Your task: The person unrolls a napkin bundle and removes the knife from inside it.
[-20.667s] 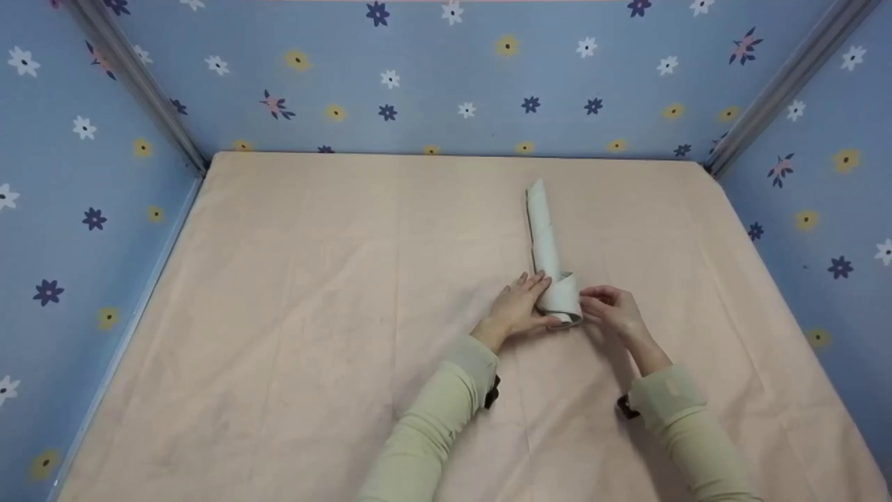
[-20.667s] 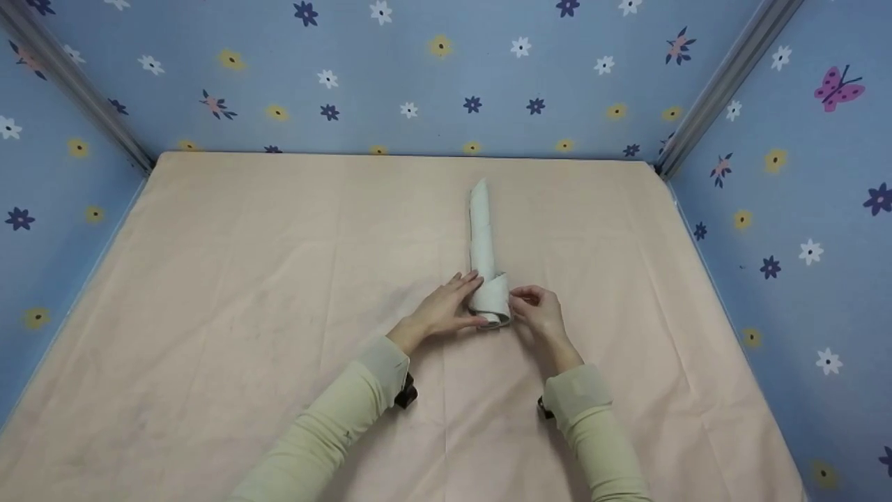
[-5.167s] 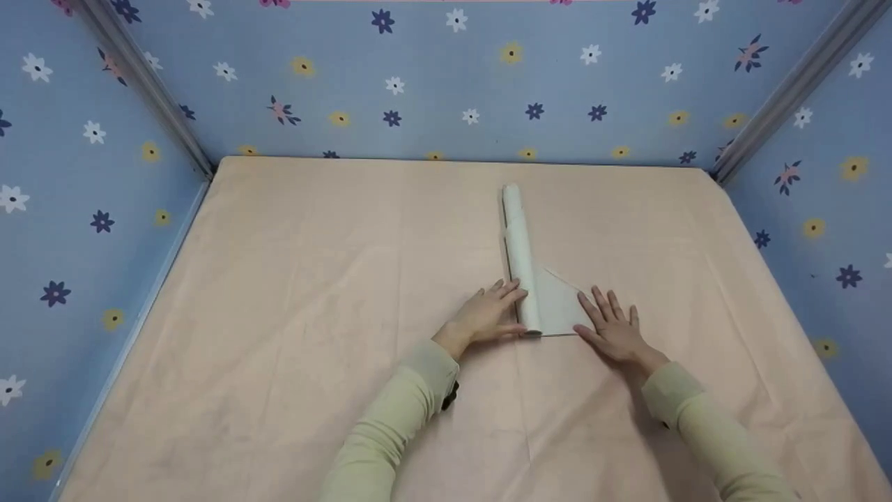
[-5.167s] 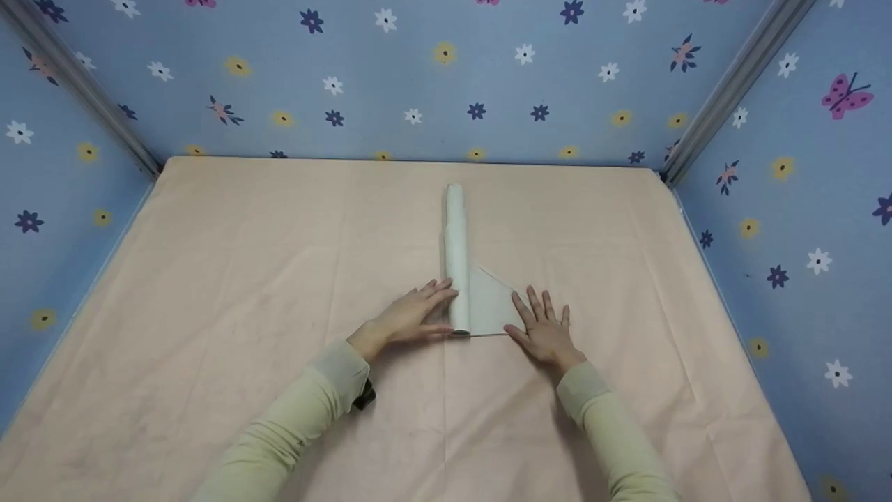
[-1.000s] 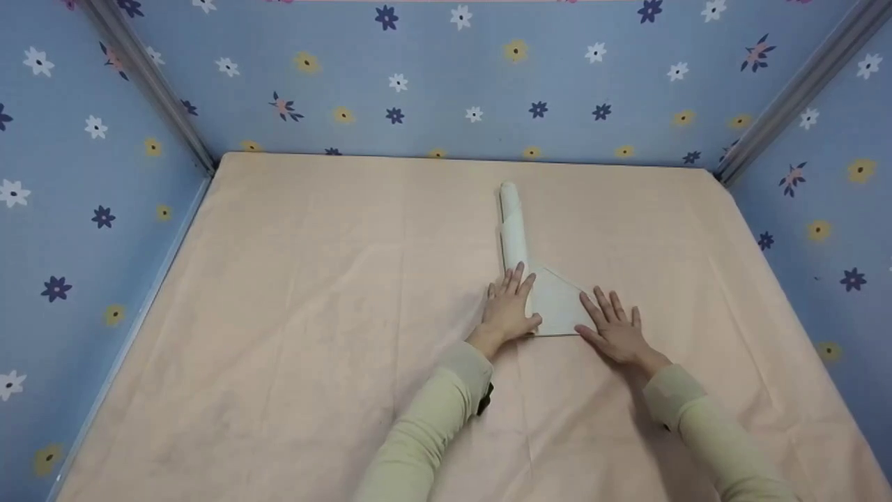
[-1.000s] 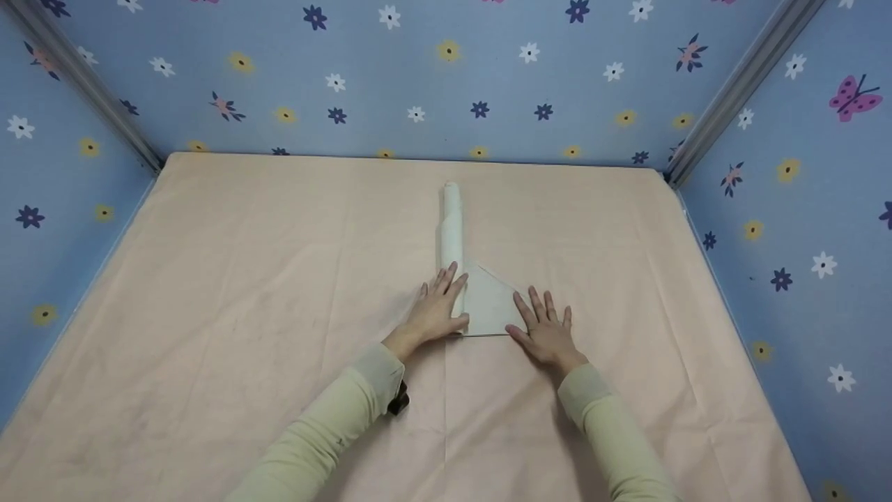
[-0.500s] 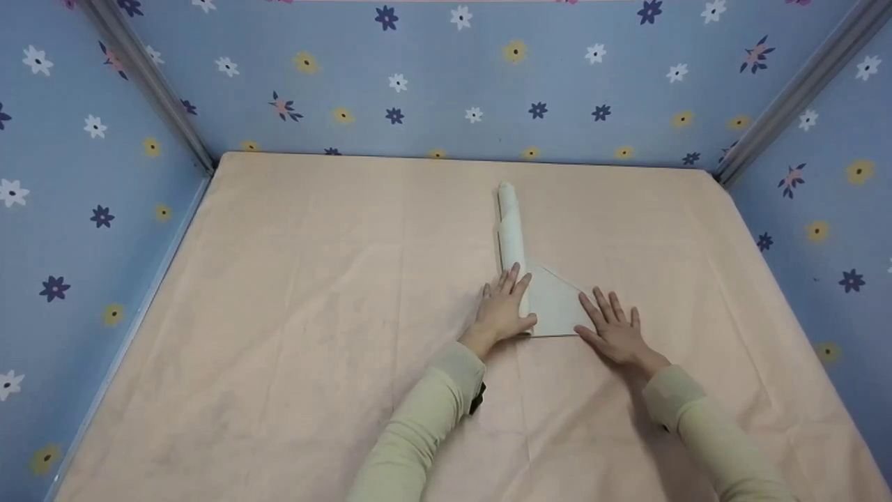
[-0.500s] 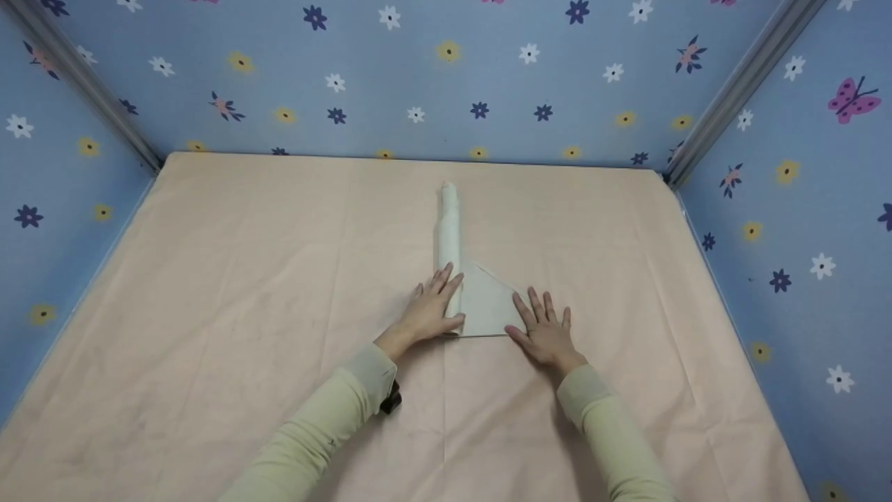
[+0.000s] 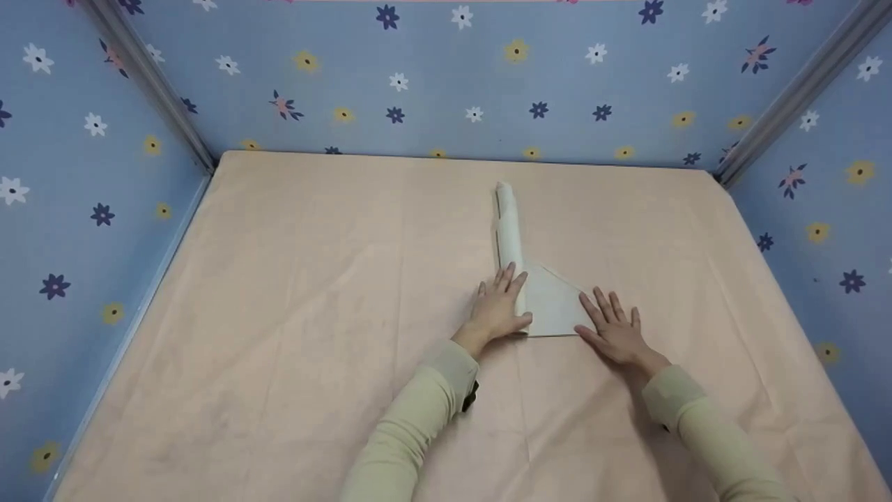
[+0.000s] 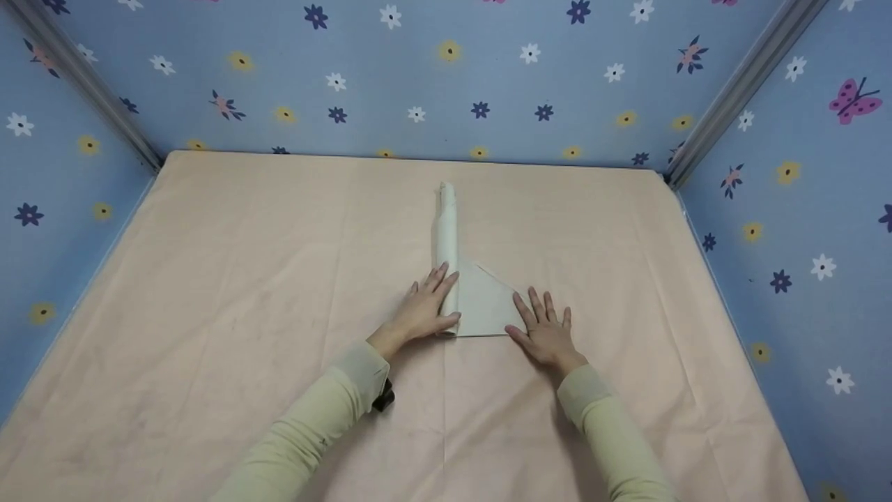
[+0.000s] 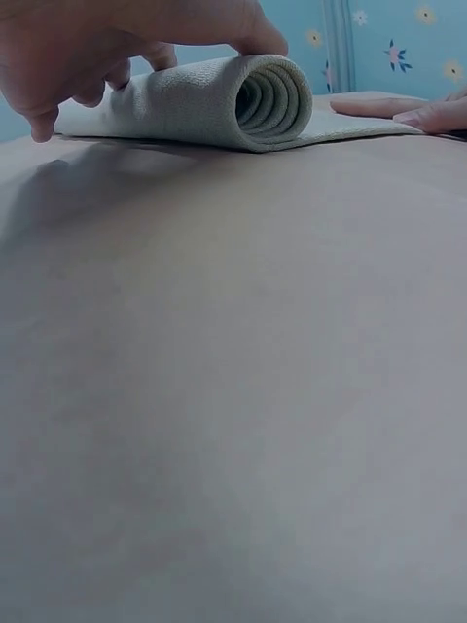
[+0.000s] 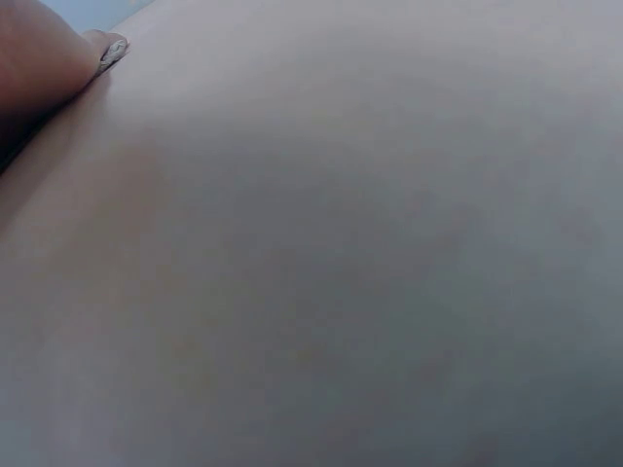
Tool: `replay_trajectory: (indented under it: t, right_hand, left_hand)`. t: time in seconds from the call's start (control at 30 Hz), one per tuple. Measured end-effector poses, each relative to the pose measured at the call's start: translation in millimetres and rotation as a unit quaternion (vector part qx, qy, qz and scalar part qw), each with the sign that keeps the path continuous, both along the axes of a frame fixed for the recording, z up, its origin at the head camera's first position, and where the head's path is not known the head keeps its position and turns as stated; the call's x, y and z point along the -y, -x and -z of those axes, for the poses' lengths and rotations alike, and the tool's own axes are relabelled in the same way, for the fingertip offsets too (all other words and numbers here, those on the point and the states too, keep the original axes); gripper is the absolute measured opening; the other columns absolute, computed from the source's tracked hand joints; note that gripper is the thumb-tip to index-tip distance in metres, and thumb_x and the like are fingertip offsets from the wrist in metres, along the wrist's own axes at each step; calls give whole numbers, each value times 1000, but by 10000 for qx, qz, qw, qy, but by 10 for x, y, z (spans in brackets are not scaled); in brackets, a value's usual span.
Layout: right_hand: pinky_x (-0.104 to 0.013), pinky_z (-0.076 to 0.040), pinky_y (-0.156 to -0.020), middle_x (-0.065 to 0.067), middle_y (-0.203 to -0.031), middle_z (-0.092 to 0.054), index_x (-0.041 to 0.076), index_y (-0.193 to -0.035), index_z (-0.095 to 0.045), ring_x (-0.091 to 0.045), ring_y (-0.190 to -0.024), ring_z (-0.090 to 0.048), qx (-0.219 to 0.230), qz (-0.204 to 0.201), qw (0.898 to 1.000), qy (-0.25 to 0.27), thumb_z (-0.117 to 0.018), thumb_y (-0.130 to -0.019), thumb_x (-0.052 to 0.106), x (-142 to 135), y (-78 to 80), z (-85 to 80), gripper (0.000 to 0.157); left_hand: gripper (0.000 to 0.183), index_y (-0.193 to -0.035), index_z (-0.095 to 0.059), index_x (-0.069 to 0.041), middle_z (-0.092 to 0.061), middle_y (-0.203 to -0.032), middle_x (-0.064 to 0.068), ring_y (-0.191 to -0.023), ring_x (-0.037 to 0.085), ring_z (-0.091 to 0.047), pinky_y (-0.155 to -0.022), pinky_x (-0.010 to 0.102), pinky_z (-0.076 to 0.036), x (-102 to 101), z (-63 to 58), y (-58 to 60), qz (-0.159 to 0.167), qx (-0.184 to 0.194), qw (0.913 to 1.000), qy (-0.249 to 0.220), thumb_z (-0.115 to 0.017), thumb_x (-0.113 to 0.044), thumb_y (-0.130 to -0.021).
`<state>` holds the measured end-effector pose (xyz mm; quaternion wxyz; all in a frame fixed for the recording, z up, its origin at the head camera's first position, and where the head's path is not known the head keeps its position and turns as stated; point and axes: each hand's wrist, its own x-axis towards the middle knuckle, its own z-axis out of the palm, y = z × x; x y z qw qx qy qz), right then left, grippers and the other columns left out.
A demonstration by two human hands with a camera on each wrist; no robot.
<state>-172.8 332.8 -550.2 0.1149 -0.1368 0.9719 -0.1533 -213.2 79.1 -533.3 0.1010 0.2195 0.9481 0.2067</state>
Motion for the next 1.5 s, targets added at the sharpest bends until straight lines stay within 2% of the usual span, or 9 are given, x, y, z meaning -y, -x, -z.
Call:
replay_trajectory:
  t: [0.37, 0.87, 1.5]
  right_hand:
    - [-63, 10, -95, -16, -147, 2, 13, -143, -10, -37, -131, 8, -18, -10, 10000, 12, -35, -92, 47, 5, -7, -4, 67]
    - [-63, 11, -95, -15, -147, 4, 15, -143, -8, -37, -131, 9, 98, -23, 9999, -42, -31, -92, 48, 15, -3, -25, 65]
    - [-62, 11, -95, -14, -147, 3, 14, -144, -9, -36, -131, 9, 52, 35, 10000, -45, -32, -92, 49, 14, -10, -10, 66]
  left_hand:
    - [76, -143, -16, -17, -5, -148, 8, -134, 26, -8, -104, 50, -14, 72, -32, 13, 85, -80, 9999, 122, -49, -47, -82]
    - [76, -143, -15, -17, -7, -148, 8, -134, 25, -6, -104, 49, -12, 169, -100, 12, 35, 219, 9998, 1, -50, -47, -83]
    - [76, -143, -14, -16, -10, -148, 8, -134, 22, -4, -106, 46, -8, 316, -56, 15, 29, 348, 9988, -335, -48, -47, -84]
